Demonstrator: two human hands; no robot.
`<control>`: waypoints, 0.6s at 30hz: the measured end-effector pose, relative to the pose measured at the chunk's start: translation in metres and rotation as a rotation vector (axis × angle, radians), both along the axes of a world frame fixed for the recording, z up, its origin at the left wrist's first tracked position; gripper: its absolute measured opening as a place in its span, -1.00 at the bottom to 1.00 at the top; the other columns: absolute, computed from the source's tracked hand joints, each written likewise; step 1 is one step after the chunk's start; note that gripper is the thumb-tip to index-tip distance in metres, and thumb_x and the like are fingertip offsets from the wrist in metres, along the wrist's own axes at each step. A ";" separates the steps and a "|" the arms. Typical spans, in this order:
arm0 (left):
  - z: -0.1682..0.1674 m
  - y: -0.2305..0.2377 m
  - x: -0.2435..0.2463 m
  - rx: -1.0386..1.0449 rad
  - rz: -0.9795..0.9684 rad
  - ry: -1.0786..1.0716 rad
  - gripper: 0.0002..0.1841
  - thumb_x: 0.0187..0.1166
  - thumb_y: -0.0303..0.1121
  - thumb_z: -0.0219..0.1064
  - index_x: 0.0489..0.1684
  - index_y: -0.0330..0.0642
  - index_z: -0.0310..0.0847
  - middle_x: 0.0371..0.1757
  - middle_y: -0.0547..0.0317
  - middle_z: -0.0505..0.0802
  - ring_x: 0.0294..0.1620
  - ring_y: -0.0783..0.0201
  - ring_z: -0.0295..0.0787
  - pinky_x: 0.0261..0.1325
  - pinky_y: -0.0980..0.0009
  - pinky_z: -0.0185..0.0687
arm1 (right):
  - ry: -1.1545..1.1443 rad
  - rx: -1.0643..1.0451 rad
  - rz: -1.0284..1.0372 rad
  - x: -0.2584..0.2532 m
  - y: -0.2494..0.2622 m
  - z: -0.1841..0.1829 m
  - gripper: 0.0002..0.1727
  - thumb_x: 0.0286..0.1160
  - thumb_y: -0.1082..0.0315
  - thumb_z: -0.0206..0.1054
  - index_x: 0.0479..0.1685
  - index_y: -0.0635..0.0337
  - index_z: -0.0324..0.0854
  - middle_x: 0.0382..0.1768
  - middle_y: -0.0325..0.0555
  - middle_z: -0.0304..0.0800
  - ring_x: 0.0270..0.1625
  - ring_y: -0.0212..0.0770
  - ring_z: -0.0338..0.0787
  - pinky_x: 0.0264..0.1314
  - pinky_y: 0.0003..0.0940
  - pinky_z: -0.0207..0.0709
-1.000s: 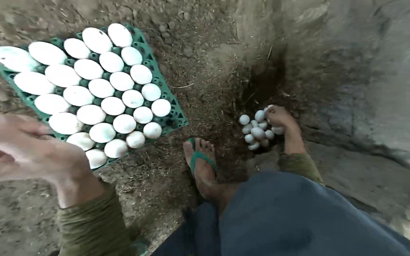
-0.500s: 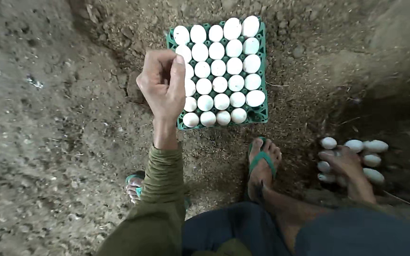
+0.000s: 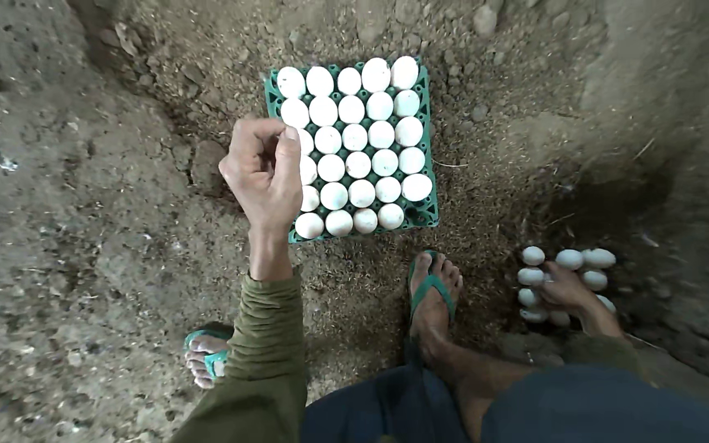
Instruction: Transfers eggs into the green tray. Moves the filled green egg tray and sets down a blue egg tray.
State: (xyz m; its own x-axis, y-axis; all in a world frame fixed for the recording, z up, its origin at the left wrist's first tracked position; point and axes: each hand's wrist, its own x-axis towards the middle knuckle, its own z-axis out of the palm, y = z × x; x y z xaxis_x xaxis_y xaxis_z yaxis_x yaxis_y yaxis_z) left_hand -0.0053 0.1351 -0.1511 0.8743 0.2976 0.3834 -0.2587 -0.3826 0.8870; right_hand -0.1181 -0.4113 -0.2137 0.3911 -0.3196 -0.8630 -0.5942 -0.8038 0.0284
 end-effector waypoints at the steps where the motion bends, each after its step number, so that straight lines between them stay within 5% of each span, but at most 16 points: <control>1: -0.001 0.002 0.000 0.000 0.012 0.004 -0.90 0.70 -0.44 0.17 -0.15 -0.25 0.58 -0.44 0.46 0.64 -0.52 0.70 0.47 -0.44 0.70 0.42 | 0.017 0.006 -0.018 0.003 0.003 0.004 -0.25 0.43 0.39 0.53 0.66 0.31 0.33 0.50 0.50 0.46 0.51 0.44 0.52 0.48 0.43 0.40; 5: -0.001 0.017 -0.003 0.007 0.091 0.044 -0.93 0.68 -0.45 0.18 -0.13 -0.22 0.56 -0.43 0.53 0.66 -0.53 0.74 0.47 -0.45 0.73 0.42 | 0.143 -0.021 -0.023 0.001 0.007 0.012 -0.32 0.52 0.36 0.45 0.65 0.32 0.35 0.43 0.52 0.54 0.47 0.43 0.57 0.47 0.41 0.39; 10: -0.004 0.034 -0.007 -0.004 0.165 0.080 -0.94 0.69 -0.43 0.18 -0.11 -0.16 0.56 -0.44 0.57 0.64 -0.54 0.72 0.49 -0.44 0.70 0.46 | 0.201 -0.083 0.056 -0.014 -0.001 0.001 -0.30 0.38 0.33 0.55 0.58 0.27 0.45 0.34 0.45 0.65 0.39 0.41 0.66 0.42 0.43 0.46; 18: -0.013 0.048 -0.008 0.058 0.226 0.291 -0.83 0.70 -0.34 0.18 -0.08 -0.25 0.62 -0.43 0.43 0.64 -0.55 0.69 0.45 -0.43 0.70 0.41 | 0.062 -0.161 0.000 -0.015 0.007 0.027 -0.32 0.41 0.24 0.56 0.55 0.24 0.48 0.35 0.45 0.65 0.42 0.41 0.64 0.46 0.43 0.42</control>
State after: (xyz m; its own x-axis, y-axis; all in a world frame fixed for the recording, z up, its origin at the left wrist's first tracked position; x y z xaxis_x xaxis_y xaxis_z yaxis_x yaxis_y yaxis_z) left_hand -0.0138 0.1829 -0.1645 0.8638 0.4809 0.1503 0.0979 -0.4528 0.8862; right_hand -0.1334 -0.4044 -0.1864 0.3388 -0.4555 -0.8232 -0.5870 -0.7862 0.1935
